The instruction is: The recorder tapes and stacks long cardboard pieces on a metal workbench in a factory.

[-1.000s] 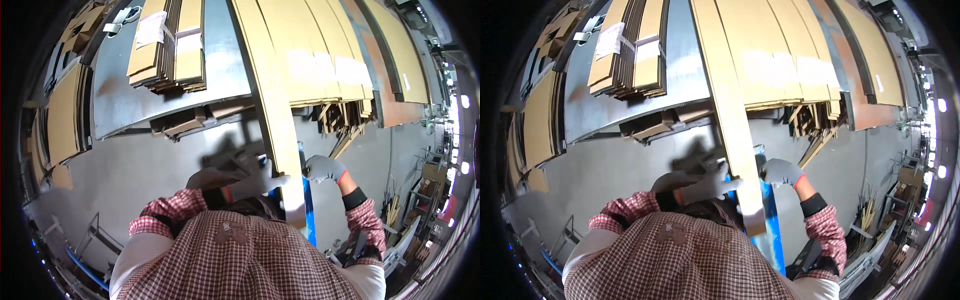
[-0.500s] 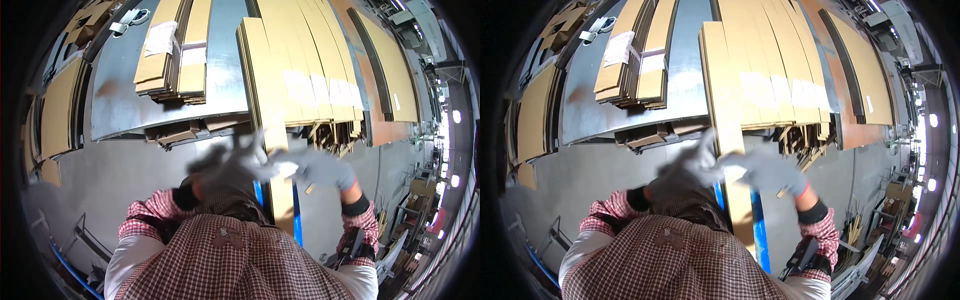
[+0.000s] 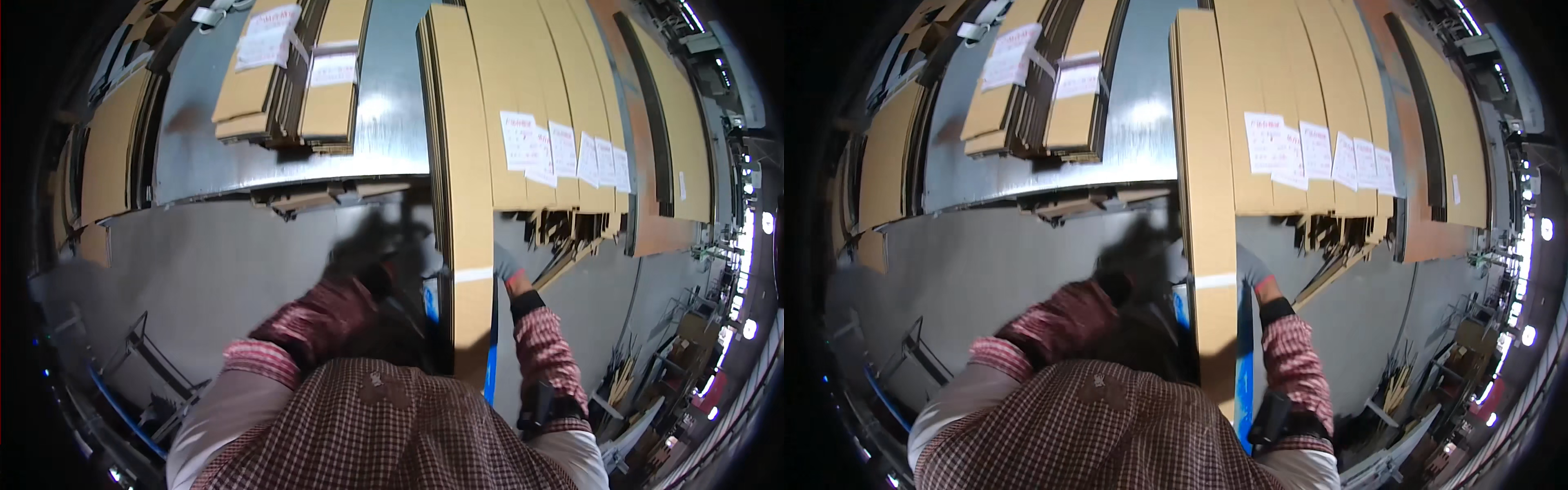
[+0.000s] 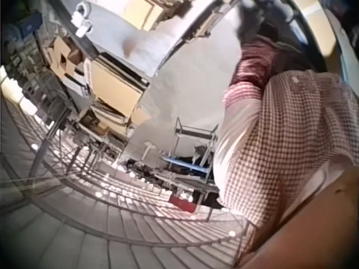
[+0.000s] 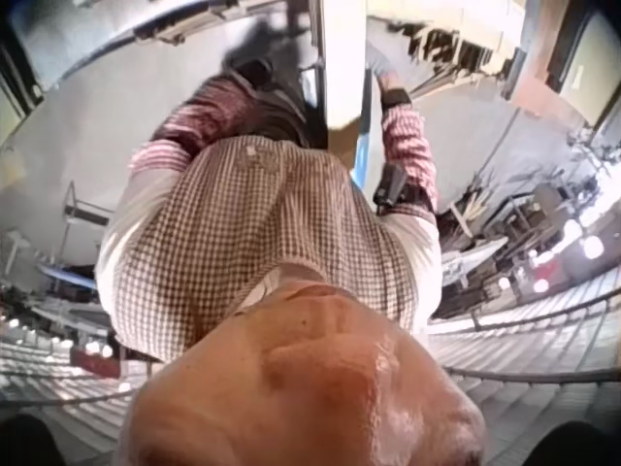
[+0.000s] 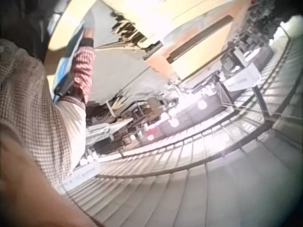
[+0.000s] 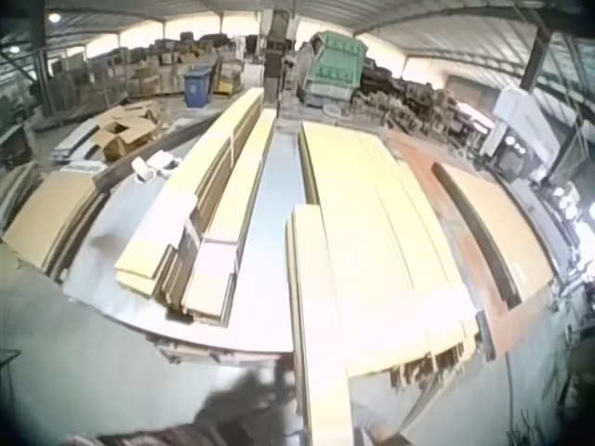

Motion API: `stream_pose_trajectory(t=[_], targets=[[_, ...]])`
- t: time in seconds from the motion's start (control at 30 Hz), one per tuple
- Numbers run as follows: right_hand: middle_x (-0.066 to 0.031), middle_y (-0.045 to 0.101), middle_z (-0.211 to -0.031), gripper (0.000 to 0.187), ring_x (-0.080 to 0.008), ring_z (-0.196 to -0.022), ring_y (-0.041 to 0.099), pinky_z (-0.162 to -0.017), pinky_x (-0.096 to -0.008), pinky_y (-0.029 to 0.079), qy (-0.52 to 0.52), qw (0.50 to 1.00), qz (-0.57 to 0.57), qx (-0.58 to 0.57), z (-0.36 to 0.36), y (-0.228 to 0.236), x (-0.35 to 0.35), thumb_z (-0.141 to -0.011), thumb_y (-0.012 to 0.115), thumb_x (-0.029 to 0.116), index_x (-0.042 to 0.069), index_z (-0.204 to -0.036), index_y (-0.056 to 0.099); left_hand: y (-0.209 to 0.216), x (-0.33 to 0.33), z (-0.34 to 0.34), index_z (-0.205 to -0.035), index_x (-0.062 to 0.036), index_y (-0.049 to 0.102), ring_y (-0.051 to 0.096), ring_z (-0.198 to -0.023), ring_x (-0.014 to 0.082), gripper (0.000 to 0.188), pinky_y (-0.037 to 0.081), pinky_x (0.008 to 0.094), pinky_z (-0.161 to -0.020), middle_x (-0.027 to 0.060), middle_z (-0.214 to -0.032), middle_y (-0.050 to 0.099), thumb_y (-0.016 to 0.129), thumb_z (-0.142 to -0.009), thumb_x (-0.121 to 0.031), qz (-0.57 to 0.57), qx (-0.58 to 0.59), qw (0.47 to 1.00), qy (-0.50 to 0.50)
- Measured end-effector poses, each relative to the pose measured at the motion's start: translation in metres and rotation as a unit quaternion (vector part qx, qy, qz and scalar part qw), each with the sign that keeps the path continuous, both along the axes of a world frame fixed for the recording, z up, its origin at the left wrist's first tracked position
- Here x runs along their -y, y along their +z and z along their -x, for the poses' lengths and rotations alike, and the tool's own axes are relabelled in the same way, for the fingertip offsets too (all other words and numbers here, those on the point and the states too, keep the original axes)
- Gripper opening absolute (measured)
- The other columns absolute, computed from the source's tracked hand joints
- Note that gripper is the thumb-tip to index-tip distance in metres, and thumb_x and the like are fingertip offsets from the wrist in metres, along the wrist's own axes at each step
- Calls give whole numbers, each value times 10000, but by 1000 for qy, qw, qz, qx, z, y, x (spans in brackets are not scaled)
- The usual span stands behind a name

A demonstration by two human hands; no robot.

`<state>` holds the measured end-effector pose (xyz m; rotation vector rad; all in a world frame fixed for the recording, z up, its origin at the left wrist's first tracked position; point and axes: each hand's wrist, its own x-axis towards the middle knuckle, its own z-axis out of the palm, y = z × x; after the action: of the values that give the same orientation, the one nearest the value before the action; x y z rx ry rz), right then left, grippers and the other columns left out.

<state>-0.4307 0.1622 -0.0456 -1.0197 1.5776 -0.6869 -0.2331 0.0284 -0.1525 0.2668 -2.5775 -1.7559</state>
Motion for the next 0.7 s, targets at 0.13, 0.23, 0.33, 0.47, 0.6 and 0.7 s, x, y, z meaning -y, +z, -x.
stream_pose_trajectory(t=[0.13,0.23,0.33,0.47,0.6,0.7], targets=[[-113,642,-1204,394,-148,-1068,595,-947,-288,465,-280,956,-34,85,-34,40,7,-871,639,89,-31,-1241,579,13,18,23,-1118,-7,591,595,-853,216,339,499,361,-801,141,-1051,583,555,-948,-298,14,32,991,-126],[-182,536,-1292,657,-256,-1143,545,-970,-328,453,-361,914,27,-185,-49,92,16,-870,695,210,-49,-1395,396,2,19,3,-1067,-15,606,584,-908,241,356,485,390,-825,135,-1021,577,524,-966,-347,-47,88,993,-61],[-356,346,-1390,975,-489,-1237,428,-1032,-476,387,-178,898,-5,-402,-131,110,10,-722,788,318,-57,-1453,263,37,33,-38,-1119,-38,613,577,-999,241,241,464,399,-904,146,-1088,586,606,-929,-187,88,107,987,-76],[-405,315,-1385,982,-535,-1246,385,-1079,-543,300,-161,829,-14,-535,-135,81,2,-714,762,336,-59,-1454,251,97,73,-62,-1220,-82,605,588,-1073,254,331,470,392,-922,150,-1198,606,639,-902,-168,-226,-79,965,-112],[-293,386,-1415,835,-396,-1279,446,-1049,-466,373,-250,895,141,-341,-137,78,-32,-763,746,208,-44,-1430,312,184,-7,16,-1122,-154,656,678,-898,324,307,536,405,-758,174,-958,691,658,-815,-152,-9,-3,995,-101],[-139,564,-1211,565,-253,-1173,540,-970,-392,449,-558,810,148,101,-111,186,-11,-749,721,38,-30,-1257,483,170,-12,33,-1094,-222,653,681,-714,329,319,537,432,-651,136,-761,679,636,-791,-318,189,42,981,-25]])
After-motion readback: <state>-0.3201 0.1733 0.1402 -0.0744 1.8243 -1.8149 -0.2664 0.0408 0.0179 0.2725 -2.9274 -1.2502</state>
